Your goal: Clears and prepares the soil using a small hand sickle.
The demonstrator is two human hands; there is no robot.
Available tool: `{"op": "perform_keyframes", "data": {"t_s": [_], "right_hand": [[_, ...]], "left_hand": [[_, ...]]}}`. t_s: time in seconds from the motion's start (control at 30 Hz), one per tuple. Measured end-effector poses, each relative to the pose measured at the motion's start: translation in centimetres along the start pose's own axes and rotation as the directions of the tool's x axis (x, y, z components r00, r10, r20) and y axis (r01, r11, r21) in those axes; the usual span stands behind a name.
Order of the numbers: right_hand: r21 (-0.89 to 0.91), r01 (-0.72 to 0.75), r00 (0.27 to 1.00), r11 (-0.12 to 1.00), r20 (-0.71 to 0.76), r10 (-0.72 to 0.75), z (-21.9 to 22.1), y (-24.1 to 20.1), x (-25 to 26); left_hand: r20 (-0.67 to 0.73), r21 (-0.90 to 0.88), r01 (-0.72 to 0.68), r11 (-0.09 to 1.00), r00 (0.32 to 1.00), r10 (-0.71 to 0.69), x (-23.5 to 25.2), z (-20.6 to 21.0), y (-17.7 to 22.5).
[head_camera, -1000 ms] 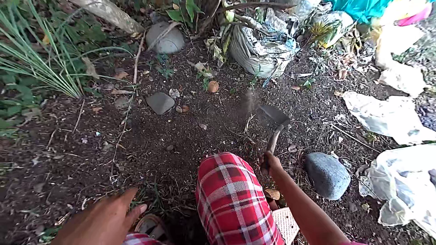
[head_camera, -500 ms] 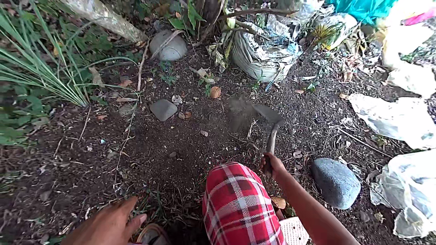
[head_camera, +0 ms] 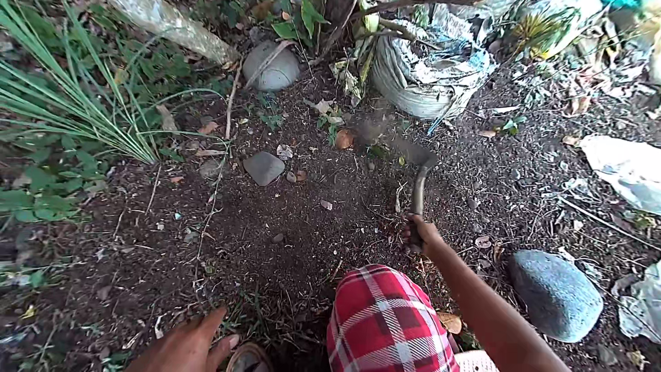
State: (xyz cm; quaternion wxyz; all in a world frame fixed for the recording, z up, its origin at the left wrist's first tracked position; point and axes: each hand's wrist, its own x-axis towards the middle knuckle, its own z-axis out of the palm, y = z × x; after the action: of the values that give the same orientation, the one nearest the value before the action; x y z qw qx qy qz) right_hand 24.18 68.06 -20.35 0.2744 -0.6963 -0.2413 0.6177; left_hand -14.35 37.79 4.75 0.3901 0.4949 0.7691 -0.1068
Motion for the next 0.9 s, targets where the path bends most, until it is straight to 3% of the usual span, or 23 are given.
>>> {"op": "perform_keyframes", "data": {"t_s": [0.1, 0.2, 0.27, 0.3, 0.37, 0.4, 0.47, 0.53, 0.6, 0.77, 0.83, 0.9], "right_hand": [[0.223, 0.182, 0.978, 0.958, -0.14, -0.154, 0.3, -4.0, 0.4], [0.536, 0.338, 0.937, 0.774, -0.265, -0.225, 4.3, -8.3, 2.0], [0.607, 0.348, 0.936, 0.714, -0.27, -0.226, 8.0, -9.2, 2.4], [0.566, 0.313, 0.949, 0.763, -0.214, -0.23, 9.4, -7.8, 2.5], [0.308, 0.131, 0.99, 0.942, 0.01, -0.141, 9.9, -2.2, 3.1], [0.156, 0.051, 0.992, 0.986, 0.103, -0.067, 8.9, 0.4, 3.3], [0.002, -0.045, 0.99, 0.999, 0.137, 0.044, 5.4, 2.0, 2.4], [0.014, -0.055, 0.995, 0.998, 0.085, 0.054, 1.6, 0.6, 0.9], [0.128, 0.03, 0.999, 0.991, 0.006, -0.031, -0.1, -2.1, 0.4], [0.503, 0.289, 0.954, 0.814, -0.216, -0.205, 5.1, -7.6, 1.3], [0.409, 0.219, 0.975, 0.886, -0.113, -0.189, 7.4, -5.4, 1.9], [0.107, 0.06, 0.988, 0.992, 0.137, -0.074, 7.0, 0.1, 1.9]], "left_hand": [[-0.01, 0.02, 0.005, 1.0, 1.0, -0.005, -0.1, 0.0, -0.1], [0.005, 0.002, 0.029, 1.0, 1.0, -0.029, -0.2, -0.1, 0.3], [0.018, -0.008, 0.046, 0.999, 0.999, -0.045, 0.0, -0.2, 0.8], [0.025, -0.006, 0.052, 0.999, 0.998, -0.052, 0.2, -0.3, 1.0], [0.03, 0.002, 0.05, 0.999, 0.998, -0.05, 0.8, -0.4, 1.2], [0.038, 0.008, 0.053, 0.999, 0.998, -0.053, 1.0, -0.5, 1.4], [0.051, 0.024, 0.072, 0.997, 0.996, -0.073, 1.4, -0.6, 1.5], [0.061, 0.053, 0.083, 0.995, 0.994, -0.086, 1.4, -0.5, 1.4], [0.056, 0.059, 0.08, 0.995, 0.995, -0.084, 1.2, -0.5, 1.2], [0.048, 0.032, 0.08, 0.996, 0.996, -0.082, 0.6, -0.5, 1.8], [0.047, 0.028, 0.08, 0.996, 0.996, -0.081, 0.8, -0.5, 2.2], [0.045, 0.032, 0.083, 0.996, 0.995, -0.084, 0.9, -0.5, 2.4]]}}
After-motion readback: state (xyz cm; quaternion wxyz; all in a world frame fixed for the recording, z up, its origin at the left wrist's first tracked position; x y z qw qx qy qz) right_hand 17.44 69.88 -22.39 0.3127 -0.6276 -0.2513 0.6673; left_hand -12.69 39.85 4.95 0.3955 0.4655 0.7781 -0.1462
